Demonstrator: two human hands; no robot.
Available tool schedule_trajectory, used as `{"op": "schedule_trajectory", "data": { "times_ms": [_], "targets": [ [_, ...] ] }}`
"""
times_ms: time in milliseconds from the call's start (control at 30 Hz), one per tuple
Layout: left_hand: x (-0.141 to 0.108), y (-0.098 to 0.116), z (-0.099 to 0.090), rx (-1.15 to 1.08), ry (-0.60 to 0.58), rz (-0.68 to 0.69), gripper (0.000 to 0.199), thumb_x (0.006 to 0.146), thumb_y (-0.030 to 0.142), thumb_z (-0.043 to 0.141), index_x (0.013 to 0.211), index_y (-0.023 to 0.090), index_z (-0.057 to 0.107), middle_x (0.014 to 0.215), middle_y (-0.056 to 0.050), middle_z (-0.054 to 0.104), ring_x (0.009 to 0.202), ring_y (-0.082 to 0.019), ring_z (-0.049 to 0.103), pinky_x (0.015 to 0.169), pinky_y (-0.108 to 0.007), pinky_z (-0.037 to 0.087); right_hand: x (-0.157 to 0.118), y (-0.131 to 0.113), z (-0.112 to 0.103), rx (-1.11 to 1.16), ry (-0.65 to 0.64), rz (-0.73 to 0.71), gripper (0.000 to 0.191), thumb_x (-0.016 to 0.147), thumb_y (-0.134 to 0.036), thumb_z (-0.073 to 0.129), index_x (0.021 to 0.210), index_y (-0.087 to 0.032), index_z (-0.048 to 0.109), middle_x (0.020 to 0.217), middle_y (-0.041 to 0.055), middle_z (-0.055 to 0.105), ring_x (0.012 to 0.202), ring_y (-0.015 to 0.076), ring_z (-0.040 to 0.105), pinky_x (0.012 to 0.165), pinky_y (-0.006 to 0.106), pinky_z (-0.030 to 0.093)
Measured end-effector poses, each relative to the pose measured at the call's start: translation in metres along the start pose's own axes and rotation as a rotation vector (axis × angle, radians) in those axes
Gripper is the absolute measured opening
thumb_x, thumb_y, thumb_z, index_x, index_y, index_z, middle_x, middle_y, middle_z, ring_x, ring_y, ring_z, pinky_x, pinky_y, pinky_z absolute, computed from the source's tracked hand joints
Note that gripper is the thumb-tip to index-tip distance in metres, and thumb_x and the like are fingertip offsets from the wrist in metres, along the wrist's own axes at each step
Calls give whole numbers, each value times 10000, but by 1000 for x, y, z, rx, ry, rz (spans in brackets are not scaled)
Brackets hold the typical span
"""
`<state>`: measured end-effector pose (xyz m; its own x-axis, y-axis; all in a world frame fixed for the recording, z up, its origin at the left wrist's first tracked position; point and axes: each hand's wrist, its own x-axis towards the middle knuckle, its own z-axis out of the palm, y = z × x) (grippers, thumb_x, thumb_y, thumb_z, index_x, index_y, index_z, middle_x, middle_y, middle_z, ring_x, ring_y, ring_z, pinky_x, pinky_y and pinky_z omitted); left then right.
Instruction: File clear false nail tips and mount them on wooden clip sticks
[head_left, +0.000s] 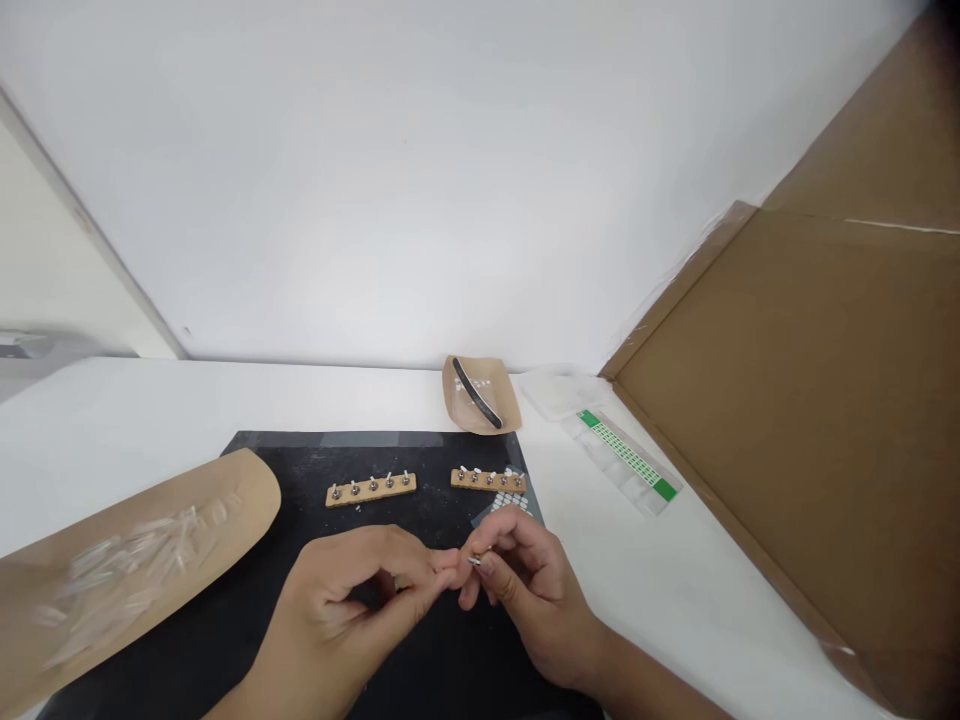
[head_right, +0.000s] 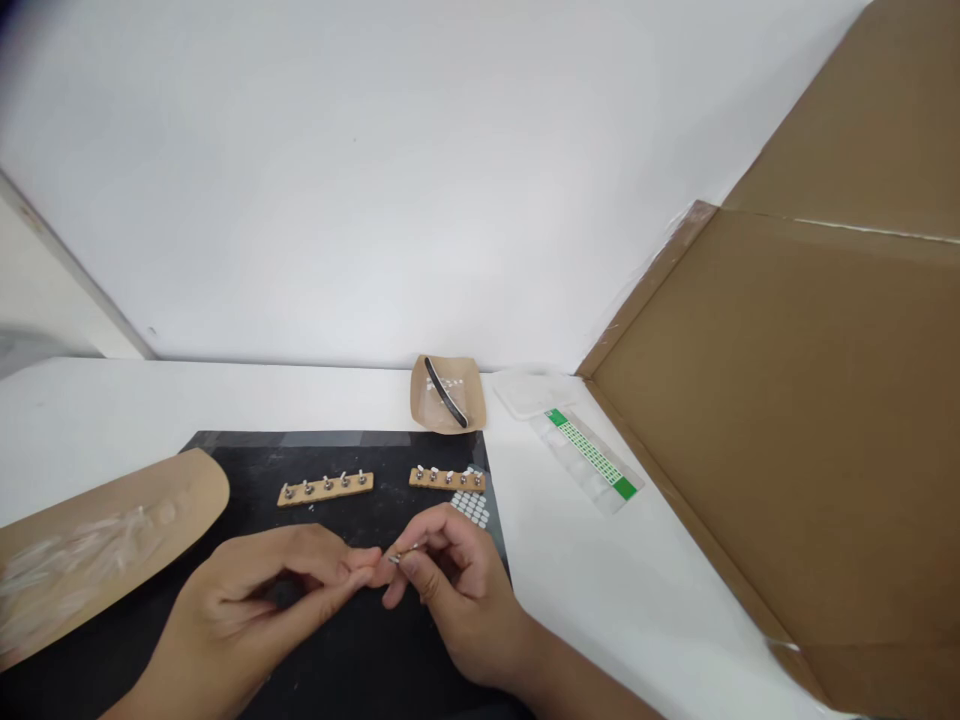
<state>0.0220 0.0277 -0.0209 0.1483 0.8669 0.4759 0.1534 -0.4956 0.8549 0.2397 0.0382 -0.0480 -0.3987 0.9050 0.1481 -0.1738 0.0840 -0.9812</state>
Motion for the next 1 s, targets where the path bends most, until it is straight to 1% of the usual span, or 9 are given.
{"op": "schedule_trajectory", "data": {
  "times_ms": [67,133,267,400,500,600,667,800,1000],
  "targets": [
    [-2,1,0,62,44,-63,136,908,209,812,785,216,753,718,27,766,574,-113,732,547,-160,602,0,-1,1,10,-17,-9,149,1091,-360,672,1073,-214,647,921,44,794,746,119,733,663,224,485],
    [-2,0,0,106,40,-108,123,926,269,801,825,217,754,720,23,744,563,-112,709,486,-155,551,0,-2,2,3,-29,-20,120,1096,-334,663,1084,-216,648,945,48,798,758,123,740,687,236,508],
    [3,-2,-3,106,-64,-119,109,993,275,736,928,255,821,826,21,816,654,-111,764,577,-150,585,-2,2,1,-79,-9,-74,100,1100,-321,646,1094,-222,655,973,52,778,759,135,743,705,265,539],
    [5,-7,-6,93,-43,-122,156,991,254,741,1055,318,868,995,10,872,839,-163,835,682,-170,635,-4,8,-1,-182,57,-196,31,1097,-254,630,1127,-251,634,1019,41,739,751,145,751,759,321,590],
    [4,-9,-6,24,-95,-145,170,1007,261,725,1048,320,880,953,-7,867,835,-171,828,650,-175,625,-4,9,-4,-255,36,-285,116,1089,-179,611,1153,-274,626,990,27,730,773,159,757,782,342,609],
    [4,-7,-6,-87,-178,-180,141,988,281,756,996,315,894,946,-26,843,695,-138,773,561,-173,594,-2,5,-4,-326,19,-340,173,1062,-125,630,1135,-282,640,952,18,733,853,175,760,817,335,613],
    [5,-8,-6,-115,-161,-181,107,950,274,803,945,316,901,952,-35,834,669,-131,756,567,-177,603,-2,3,-4,-337,28,-361,199,1049,-103,641,1126,-286,649,967,19,743,885,178,767,828,324,621],
    [6,-12,-5,-89,-93,-99,92,887,219,868,885,306,899,872,-30,823,730,-157,790,646,-192,636,-3,4,-3,-380,40,-393,246,1023,-67,661,1140,-284,662,986,23,769,891,182,788,822,307,638],
    [5,-11,-3,-55,-100,-38,93,866,153,870,849,245,868,943,-49,842,744,-169,802,647,-211,647,-6,3,-4,-484,53,-398,209,1010,-91,681,1126,-265,680,993,41,783,899,191,789,813,298,636]
  ]
}}
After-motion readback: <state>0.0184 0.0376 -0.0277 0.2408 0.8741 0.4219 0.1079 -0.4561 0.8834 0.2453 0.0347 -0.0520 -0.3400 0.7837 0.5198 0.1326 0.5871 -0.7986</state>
